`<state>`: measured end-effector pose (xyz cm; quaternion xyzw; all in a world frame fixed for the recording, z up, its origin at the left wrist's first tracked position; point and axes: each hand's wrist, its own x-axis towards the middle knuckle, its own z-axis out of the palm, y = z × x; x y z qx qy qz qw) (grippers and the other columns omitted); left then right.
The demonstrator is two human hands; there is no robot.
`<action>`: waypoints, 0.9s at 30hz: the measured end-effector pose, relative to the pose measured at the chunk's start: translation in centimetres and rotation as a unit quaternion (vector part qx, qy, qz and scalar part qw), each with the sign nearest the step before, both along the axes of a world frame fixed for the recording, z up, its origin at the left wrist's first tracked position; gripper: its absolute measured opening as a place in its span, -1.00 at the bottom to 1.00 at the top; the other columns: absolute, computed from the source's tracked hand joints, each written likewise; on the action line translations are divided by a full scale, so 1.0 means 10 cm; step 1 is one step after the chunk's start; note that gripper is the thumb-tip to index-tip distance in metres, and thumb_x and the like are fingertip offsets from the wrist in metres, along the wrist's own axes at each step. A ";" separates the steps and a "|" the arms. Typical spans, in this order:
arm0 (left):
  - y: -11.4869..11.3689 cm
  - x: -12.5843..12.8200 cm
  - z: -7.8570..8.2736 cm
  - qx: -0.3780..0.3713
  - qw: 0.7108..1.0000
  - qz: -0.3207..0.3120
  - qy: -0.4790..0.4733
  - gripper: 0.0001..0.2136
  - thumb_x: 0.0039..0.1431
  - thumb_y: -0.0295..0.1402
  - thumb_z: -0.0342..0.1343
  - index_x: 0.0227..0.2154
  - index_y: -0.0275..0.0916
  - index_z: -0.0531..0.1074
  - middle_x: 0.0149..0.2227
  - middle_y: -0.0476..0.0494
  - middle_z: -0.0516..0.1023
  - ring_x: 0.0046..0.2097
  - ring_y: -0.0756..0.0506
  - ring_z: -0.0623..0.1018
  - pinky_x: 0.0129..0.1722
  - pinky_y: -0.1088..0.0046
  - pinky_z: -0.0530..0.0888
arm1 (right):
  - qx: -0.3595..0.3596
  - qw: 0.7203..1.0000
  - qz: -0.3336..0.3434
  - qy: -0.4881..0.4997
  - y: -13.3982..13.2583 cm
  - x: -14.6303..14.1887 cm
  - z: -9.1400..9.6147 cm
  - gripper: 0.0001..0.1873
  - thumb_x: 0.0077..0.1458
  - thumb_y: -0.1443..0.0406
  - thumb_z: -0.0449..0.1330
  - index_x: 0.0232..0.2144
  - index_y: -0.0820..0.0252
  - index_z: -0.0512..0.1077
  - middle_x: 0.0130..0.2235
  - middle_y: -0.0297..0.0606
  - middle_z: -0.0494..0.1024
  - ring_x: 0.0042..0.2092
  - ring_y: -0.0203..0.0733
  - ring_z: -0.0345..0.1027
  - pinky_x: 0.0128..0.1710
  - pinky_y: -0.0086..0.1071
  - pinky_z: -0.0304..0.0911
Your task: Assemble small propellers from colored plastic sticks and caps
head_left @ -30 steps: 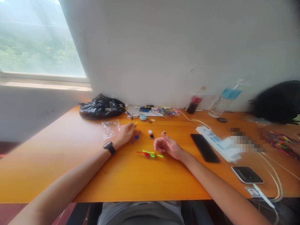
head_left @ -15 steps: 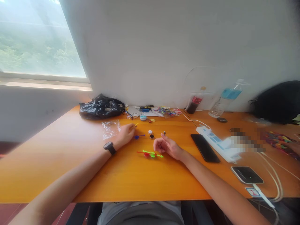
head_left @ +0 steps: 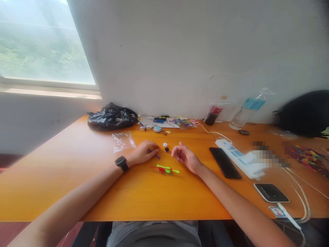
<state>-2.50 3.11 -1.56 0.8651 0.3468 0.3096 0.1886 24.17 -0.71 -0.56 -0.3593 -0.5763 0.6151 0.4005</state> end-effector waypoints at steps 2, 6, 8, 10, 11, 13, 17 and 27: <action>-0.03 0.02 0.01 -0.006 1.000 -0.006 0.001 -0.79 0.38 -0.23 0.11 -0.15 -0.18 0.61 -0.19 -0.13 0.67 -0.18 -0.11 0.59 -0.14 0.41 0.47 | 0.018 0.996 -0.086 -0.016 0.08 0.05 -0.02 -0.40 0.31 -0.16 0.05 -0.41 0.18 0.54 -0.50 -0.34 0.28 -0.48 -0.28 0.05 -0.49 -0.36 -0.10; -0.07 0.04 0.00 -0.026 0.999 -0.022 0.007 -0.78 0.34 -0.14 0.19 -0.22 -0.16 0.63 -0.23 -0.08 0.68 -0.24 -0.08 0.58 -0.22 0.45 0.45 | 0.117 0.968 -0.189 -0.117 0.27 0.21 -0.10 -0.67 0.27 0.03 0.17 -0.32 0.16 0.50 -0.42 -0.34 0.39 -0.39 -0.23 0.26 -0.40 -0.37 0.13; -0.09 0.05 0.00 -0.045 0.998 -0.031 0.003 -0.75 0.30 -0.10 0.23 -0.21 -0.16 0.64 -0.24 -0.07 0.68 -0.28 -0.06 0.58 -0.26 0.47 0.45 | 0.189 0.941 -0.196 -0.200 0.34 0.29 -0.14 -0.81 0.23 0.17 0.18 -0.31 0.16 0.49 -0.37 -0.31 0.46 -0.32 -0.18 0.35 -0.30 -0.33 0.23; -0.12 0.06 0.01 -0.062 0.997 -0.043 -0.011 -0.74 0.29 -0.09 0.24 -0.19 -0.17 0.64 -0.23 -0.09 0.69 -0.29 -0.05 0.58 -0.28 0.48 0.45 | 0.248 0.910 -0.174 -0.282 0.38 0.35 -0.17 -0.88 0.19 0.30 0.15 -0.31 0.16 0.50 -0.30 -0.25 0.52 -0.26 -0.14 0.40 -0.25 -0.30 0.26; -0.13 0.06 0.02 -0.070 0.996 -0.052 -0.020 -0.73 0.29 -0.09 0.23 -0.18 -0.18 0.64 -0.23 -0.10 0.68 -0.28 -0.05 0.59 -0.28 0.49 0.45 | 0.270 0.897 -0.156 -0.314 0.39 0.38 -0.18 -0.85 0.18 0.35 0.13 -0.32 0.16 0.52 -0.27 -0.23 0.53 -0.23 -0.13 0.41 -0.23 -0.30 0.26; -0.16 0.07 0.07 -0.088 0.993 -0.070 -0.035 -0.72 0.32 -0.10 0.20 -0.16 -0.21 0.63 -0.21 -0.13 0.68 -0.24 -0.06 0.60 -0.27 0.50 0.46 | 0.303 0.874 -0.122 -0.358 0.39 0.41 -0.18 -0.78 0.15 0.44 0.11 -0.32 0.16 0.55 -0.23 -0.21 0.53 -0.18 -0.12 0.42 -0.20 -0.30 0.27; -0.23 0.06 0.19 -0.163 0.982 -0.076 -0.057 -0.64 0.33 -0.05 0.16 -0.15 -0.26 0.64 -0.17 -0.19 0.69 -0.21 -0.10 0.61 -0.26 0.48 0.47 | 0.326 0.852 -0.079 -0.402 0.34 0.43 -0.14 -0.73 0.08 0.52 0.14 -0.28 0.15 0.57 -0.21 -0.22 0.54 -0.15 -0.13 0.42 -0.14 -0.30 0.30; -0.25 0.06 0.23 -0.331 0.929 -0.078 -0.144 -0.56 0.33 0.00 0.15 -0.19 -0.34 0.64 -0.13 -0.28 0.70 -0.10 -0.21 0.66 -0.06 0.34 0.56 | 0.317 0.851 -0.064 -0.413 0.32 0.44 -0.09 -0.86 0.23 0.41 0.19 -0.33 0.16 0.54 -0.25 -0.20 0.53 -0.18 -0.12 0.41 -0.14 -0.26 0.30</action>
